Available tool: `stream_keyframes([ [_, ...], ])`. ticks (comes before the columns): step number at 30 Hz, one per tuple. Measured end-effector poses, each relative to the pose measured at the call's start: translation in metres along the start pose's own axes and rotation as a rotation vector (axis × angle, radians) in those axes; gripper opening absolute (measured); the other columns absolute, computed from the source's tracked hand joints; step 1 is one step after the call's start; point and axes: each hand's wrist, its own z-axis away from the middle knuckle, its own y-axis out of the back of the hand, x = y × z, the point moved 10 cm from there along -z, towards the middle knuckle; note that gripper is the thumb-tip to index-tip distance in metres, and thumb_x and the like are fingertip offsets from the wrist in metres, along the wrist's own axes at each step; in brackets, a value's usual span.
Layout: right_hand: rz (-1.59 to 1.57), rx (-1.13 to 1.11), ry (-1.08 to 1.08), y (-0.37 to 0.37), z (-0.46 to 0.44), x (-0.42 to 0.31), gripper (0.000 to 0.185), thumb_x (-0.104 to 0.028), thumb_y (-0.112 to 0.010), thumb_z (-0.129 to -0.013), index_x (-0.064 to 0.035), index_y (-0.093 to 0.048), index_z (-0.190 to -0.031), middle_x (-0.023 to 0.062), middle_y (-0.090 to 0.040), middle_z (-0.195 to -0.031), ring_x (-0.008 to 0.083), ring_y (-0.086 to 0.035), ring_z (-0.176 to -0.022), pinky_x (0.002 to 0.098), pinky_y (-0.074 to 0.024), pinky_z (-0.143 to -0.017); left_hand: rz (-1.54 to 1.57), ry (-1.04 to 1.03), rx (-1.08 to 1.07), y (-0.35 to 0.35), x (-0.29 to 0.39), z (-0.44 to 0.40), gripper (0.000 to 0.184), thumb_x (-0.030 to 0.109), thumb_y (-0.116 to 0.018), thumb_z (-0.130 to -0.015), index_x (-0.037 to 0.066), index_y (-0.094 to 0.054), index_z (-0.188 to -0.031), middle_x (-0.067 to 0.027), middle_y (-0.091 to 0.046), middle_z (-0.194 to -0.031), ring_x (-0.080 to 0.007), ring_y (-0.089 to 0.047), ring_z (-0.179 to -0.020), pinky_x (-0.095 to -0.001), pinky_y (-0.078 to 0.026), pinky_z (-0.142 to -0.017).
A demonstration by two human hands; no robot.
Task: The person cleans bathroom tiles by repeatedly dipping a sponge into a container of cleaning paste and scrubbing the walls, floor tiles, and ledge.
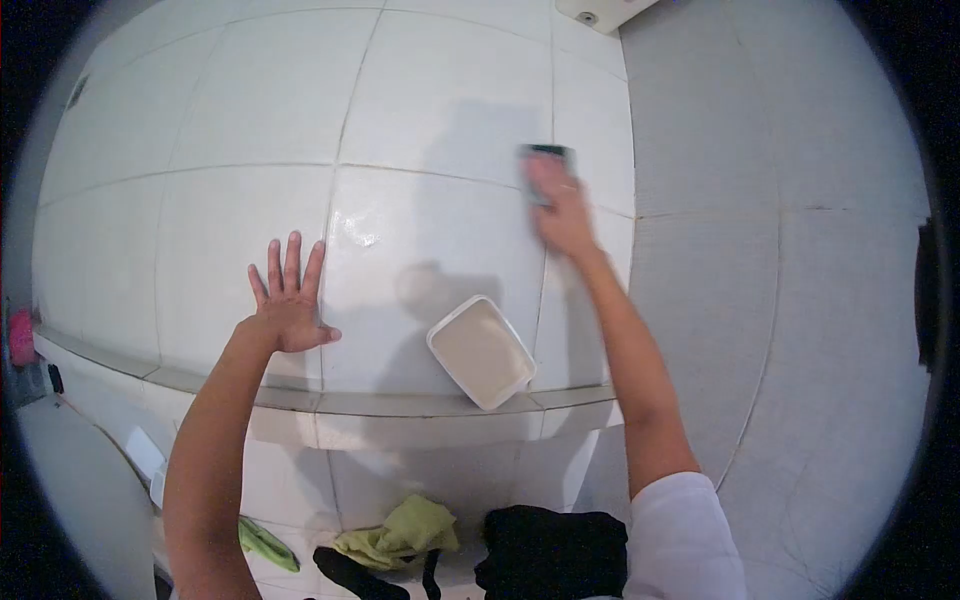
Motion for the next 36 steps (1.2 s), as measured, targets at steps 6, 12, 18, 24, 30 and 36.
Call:
stream_keyframes([
  [6,0.097,0.133,-0.278,0.000,-0.015,0.014,0.050,-0.024,-0.050,-0.089,-0.0112,-0.042,-0.137,0.0196,-0.040,-0.140,0.0398,-0.037,-0.129,0.0567,-0.0301,-0.102,-0.016,0.030,-0.024,0.001,0.001,0.004,0.125,0.053,-0.071,-0.067,0.016,0.019,-0.146,-0.0195,0.027,-0.149,-0.0436,0.027,-0.135,-0.0664,0.008,-0.104],
  [12,0.069,0.117,-0.106,0.023,0.010,0.059,0.053,-0.012,-0.048,-0.089,-0.0132,-0.039,-0.140,0.0089,-0.036,-0.147,0.0323,-0.030,-0.136,0.0542,-0.0227,-0.109,-0.012,0.008,-0.019,0.000,0.001,0.004,0.126,0.051,-0.072,-0.067,0.015,0.019,-0.146,-0.0202,0.028,-0.149,-0.0433,0.028,-0.134,-0.0666,0.008,-0.103],
  [18,0.456,0.369,-0.303,-0.038,-0.108,0.088,0.049,-0.023,-0.040,-0.090,-0.0065,-0.038,-0.136,0.0134,-0.044,-0.137,0.0323,-0.040,-0.126,0.0576,-0.0323,-0.097,-0.004,-0.004,-0.002,-0.003,-0.002,0.001,0.126,0.052,-0.072,-0.066,0.015,0.018,-0.146,-0.0202,0.027,-0.149,-0.0434,0.027,-0.135,-0.0668,0.008,-0.103],
  [24,0.003,0.158,0.278,-0.113,-0.131,-0.243,0.044,-0.014,-0.050,-0.079,-0.0055,-0.055,-0.122,0.0083,-0.049,-0.134,0.0268,-0.038,-0.130,0.0614,-0.0253,-0.101,-0.058,0.050,0.008,0.003,-0.001,0.000,0.125,0.055,-0.070,-0.067,0.015,0.019,-0.146,-0.0202,0.027,-0.149,-0.0439,0.026,-0.135,-0.0665,0.008,-0.104],
  [30,0.199,0.178,-0.018,-0.028,-0.075,0.003,0.054,-0.006,-0.037,-0.087,-0.0064,-0.034,-0.141,0.0138,-0.032,-0.148,0.0303,-0.030,-0.137,0.0583,-0.0243,-0.106,-0.022,0.012,-0.004,0.000,0.002,0.005,0.125,0.055,-0.069,-0.067,0.015,0.019,-0.145,-0.0208,0.026,-0.149,-0.0439,0.025,-0.135,-0.0668,0.008,-0.104],
  [36,0.394,0.186,-0.570,0.006,-0.076,0.074,0.059,-0.013,-0.045,-0.084,-0.0029,-0.032,-0.141,0.0175,-0.031,-0.147,0.0331,-0.028,-0.136,0.0607,-0.0246,-0.103,-0.034,0.026,-0.025,0.001,0.002,0.004,0.124,0.055,-0.069,-0.067,0.015,0.019,-0.145,-0.0206,0.026,-0.149,-0.0431,0.025,-0.136,-0.0662,0.008,-0.104],
])
